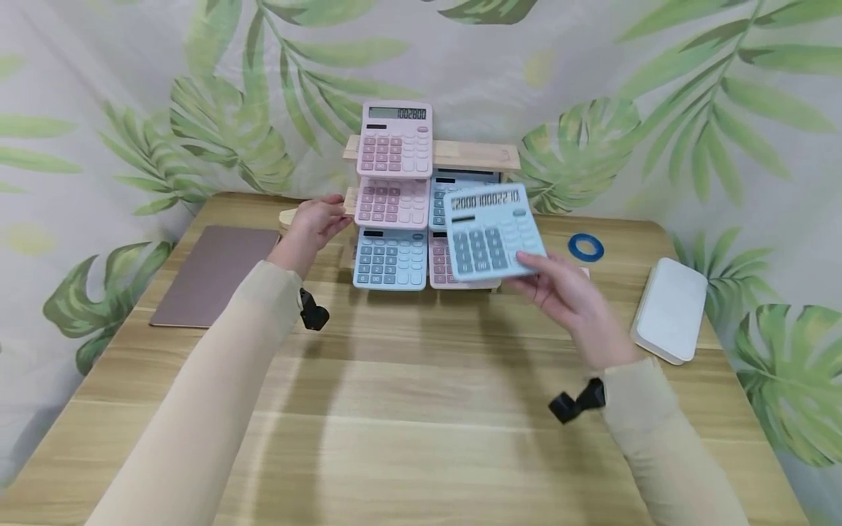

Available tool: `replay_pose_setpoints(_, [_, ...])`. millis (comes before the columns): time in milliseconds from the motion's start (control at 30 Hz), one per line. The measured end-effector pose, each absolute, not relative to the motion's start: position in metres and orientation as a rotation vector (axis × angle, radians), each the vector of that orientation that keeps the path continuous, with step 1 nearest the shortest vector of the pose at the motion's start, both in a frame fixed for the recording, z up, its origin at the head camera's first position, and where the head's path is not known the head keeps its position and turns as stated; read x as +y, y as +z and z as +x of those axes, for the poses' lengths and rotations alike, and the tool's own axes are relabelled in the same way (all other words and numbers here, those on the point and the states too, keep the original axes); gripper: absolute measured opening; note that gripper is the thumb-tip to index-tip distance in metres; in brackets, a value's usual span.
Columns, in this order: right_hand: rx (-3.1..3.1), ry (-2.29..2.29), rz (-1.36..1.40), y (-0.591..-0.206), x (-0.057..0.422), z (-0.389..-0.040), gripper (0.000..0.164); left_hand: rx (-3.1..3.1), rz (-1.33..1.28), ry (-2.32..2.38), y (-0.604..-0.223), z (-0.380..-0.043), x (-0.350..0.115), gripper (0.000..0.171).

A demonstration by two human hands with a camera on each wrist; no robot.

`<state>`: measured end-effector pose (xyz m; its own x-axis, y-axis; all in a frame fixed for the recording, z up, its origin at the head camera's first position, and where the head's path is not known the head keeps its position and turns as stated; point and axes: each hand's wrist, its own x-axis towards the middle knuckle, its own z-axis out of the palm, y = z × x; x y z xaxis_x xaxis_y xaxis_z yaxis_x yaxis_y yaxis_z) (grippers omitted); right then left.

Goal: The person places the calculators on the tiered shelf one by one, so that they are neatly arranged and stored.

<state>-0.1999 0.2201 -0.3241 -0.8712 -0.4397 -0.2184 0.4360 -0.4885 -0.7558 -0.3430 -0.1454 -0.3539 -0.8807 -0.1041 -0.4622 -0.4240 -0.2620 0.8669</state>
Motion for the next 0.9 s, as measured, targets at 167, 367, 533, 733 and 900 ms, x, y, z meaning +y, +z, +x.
replay_pose_setpoints(167, [1.073,-2.465,0.171,-0.309,0.212,-0.246,0.031,1.759,-0.652,2.251,-0.354,-0.343,-0.146,0.05])
replay_pose_setpoints(367, [0.934,-2.532,0.373,-0.303,0.201,-0.289,0.042,1.755,-0.658,2.257,-0.354,-0.342,-0.146,0.049])
replay_pose_setpoints(533, [0.844,-2.591,0.463,-0.302,0.194,-0.311,0.042,1.756,-0.664,2.249,-0.355,-0.341,-0.144,0.049])
replay_pose_setpoints(733, [0.812,-2.602,0.427,-0.301,0.185,-0.325,0.044,1.789,-0.638,2.257,-0.355,-0.34,-0.145,0.048])
replay_pose_setpoints(900, [0.879,-2.568,0.451,-0.307,0.178,-0.332,0.043,1.783,-0.634,2.268,-0.355,-0.339,-0.146,0.048])
